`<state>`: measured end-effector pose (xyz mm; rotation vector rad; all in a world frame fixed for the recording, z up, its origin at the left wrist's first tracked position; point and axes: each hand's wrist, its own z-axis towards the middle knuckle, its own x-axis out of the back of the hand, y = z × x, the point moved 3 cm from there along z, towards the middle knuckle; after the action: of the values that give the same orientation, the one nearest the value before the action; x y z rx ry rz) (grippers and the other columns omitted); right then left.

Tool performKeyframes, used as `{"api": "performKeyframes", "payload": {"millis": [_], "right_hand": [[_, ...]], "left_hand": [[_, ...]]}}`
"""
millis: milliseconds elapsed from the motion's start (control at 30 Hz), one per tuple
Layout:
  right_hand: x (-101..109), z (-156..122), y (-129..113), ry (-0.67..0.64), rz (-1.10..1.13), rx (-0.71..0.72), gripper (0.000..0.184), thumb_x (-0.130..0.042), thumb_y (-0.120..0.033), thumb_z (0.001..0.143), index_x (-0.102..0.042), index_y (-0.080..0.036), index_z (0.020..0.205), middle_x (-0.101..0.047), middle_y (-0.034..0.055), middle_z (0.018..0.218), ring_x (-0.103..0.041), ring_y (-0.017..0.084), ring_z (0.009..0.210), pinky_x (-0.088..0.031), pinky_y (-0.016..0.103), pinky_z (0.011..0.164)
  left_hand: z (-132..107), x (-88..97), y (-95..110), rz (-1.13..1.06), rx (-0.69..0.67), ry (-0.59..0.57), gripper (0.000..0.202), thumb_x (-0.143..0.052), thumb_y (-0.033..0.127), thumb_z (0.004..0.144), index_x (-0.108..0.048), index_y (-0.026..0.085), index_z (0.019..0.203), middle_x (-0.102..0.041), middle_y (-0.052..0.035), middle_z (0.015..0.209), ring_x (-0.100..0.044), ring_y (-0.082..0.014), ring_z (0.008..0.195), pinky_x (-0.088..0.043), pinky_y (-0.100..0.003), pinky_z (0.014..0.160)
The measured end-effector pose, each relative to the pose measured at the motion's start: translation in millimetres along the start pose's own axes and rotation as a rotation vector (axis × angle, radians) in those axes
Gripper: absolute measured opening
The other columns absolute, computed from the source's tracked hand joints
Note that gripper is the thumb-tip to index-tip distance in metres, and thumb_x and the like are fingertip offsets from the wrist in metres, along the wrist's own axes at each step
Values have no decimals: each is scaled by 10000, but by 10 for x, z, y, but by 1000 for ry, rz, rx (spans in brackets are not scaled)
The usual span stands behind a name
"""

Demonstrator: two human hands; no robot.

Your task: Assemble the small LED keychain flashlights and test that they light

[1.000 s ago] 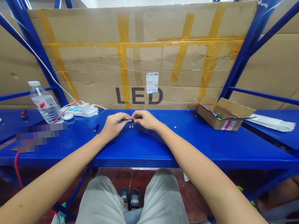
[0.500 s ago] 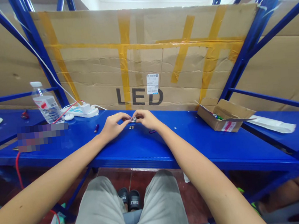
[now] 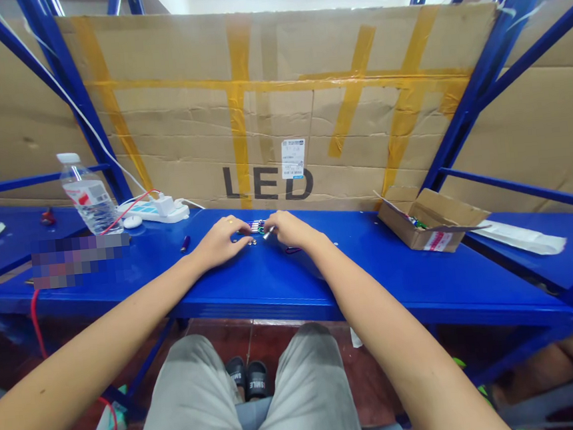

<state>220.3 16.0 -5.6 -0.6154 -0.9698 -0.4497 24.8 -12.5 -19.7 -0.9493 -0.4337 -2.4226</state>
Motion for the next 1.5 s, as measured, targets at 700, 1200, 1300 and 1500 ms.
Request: {"api": "performKeyframes", "payload": {"millis": [700, 1200, 1300, 1500], "right_hand": [[29, -10, 210, 47, 299, -152, 206, -597, -68, 674, -642, -190, 834, -726, 13, 857, -633, 191, 836, -465, 276, 740], [-121, 27, 27, -44, 551, -160, 170, -635, -108, 647, -622, -182, 799, -703, -12, 750, -655, 172, 762, -494, 290, 750], [-127, 27, 20, -57, 553, -150, 163, -636, -104, 649, -621, -181, 792, -705, -11, 743, -656, 170, 751, -495, 287, 741], [-139, 34, 29, -53, 533, -136, 153, -642, -102, 650, -620, -179, 780, -693, -18, 741, -638, 162, 745, -481, 278, 723]], "left_hand": [[154, -240, 60, -7, -23, -240, 88, -675, 282, 851, -733, 226, 818, -723, -45, 877, -557, -240, 906, -422, -423, 891], [120, -80, 75, -121, -24, 119, 37, -637, 156, 868, -659, 183, 854, -697, -34, 839, -634, -171, 822, -526, -305, 771], [117, -69, 86, -121, -42, 112, 44, -626, 171, 882, -652, 181, 848, -690, -41, 840, -630, -178, 840, -524, -315, 780], [122, -56, 117, -108, -100, 102, 26, -632, 176, 894, -651, 186, 878, -682, -46, 863, -615, -187, 867, -517, -338, 806]]}}
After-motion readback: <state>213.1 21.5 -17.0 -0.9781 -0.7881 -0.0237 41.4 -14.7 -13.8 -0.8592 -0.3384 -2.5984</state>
